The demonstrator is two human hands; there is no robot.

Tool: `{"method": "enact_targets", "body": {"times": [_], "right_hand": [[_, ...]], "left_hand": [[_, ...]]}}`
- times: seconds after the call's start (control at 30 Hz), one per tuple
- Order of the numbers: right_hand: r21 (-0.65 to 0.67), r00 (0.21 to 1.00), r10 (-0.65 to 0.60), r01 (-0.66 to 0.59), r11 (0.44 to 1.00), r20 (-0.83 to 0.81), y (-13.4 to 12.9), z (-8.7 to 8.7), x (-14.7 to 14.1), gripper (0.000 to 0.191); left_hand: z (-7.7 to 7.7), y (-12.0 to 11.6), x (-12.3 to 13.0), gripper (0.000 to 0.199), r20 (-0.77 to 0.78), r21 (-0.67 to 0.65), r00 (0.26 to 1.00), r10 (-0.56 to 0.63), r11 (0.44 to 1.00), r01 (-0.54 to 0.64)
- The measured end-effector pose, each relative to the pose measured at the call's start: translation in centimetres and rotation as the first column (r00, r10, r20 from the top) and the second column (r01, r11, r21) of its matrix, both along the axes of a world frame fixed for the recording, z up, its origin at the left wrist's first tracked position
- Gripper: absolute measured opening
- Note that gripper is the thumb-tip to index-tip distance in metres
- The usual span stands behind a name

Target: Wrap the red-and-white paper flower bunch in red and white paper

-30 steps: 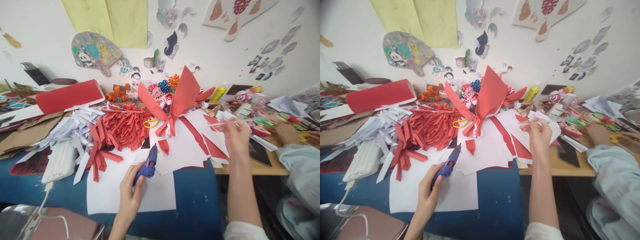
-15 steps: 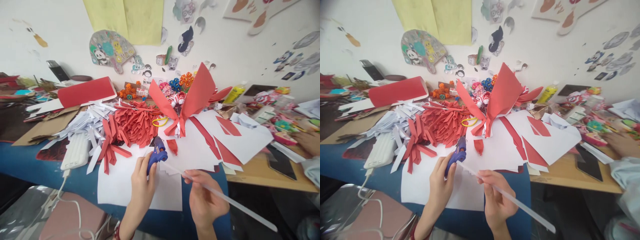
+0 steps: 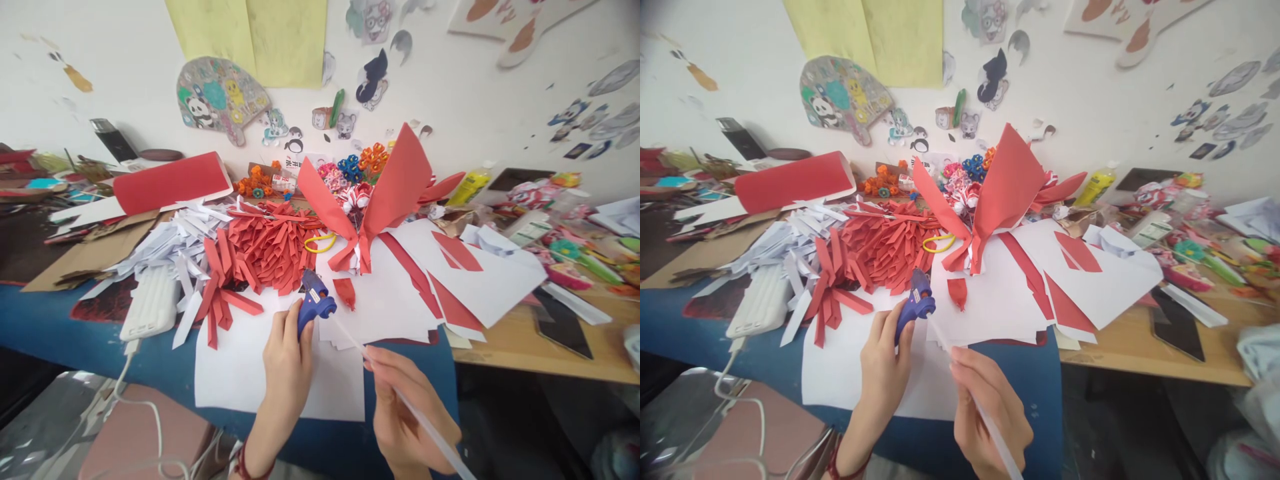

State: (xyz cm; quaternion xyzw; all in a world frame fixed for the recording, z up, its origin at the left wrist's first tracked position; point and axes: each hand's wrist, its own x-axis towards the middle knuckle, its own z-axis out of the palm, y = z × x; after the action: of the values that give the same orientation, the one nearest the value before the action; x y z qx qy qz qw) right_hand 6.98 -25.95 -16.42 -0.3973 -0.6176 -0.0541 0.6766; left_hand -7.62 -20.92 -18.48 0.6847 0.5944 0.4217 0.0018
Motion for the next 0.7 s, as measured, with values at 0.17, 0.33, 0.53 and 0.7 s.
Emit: {"method": "enact_targets", "body": {"times": [0.17,0.33,0.53,0.7], "right_hand": [[0.049,0.996,-0.009,0.005,0.999,0.09,0.3,-0.14,-0.19,0.044],[0.067,0.999,-0.031,0.028,0.997,0.042,0.46,-0.39,-0.31,0.044],[0.001,0.998,-0.059,0.059,0.998,0.008,0.7,-0.4,0.3,0.032],[-0.022,0.999,-0.025,0.024,0.999,-0.034,0.97,-0.91,0.47,0.035]], "left_hand": [[-0.19,0.07,0.19,0.034,0.017,-0.013,1.0,0.013,1.0,-0.012],[-0.24,0.15,0.29,0.033,0.026,-0.005,0.999,0.018,1.0,-0.018],[-0.31,0.13,0.16,0.032,0.041,-0.019,0.999,0.025,1.0,-0.025],[-0.67,0.15,0.2,0.032,0.014,-0.008,1.0,0.024,1.0,-0.024]]}}
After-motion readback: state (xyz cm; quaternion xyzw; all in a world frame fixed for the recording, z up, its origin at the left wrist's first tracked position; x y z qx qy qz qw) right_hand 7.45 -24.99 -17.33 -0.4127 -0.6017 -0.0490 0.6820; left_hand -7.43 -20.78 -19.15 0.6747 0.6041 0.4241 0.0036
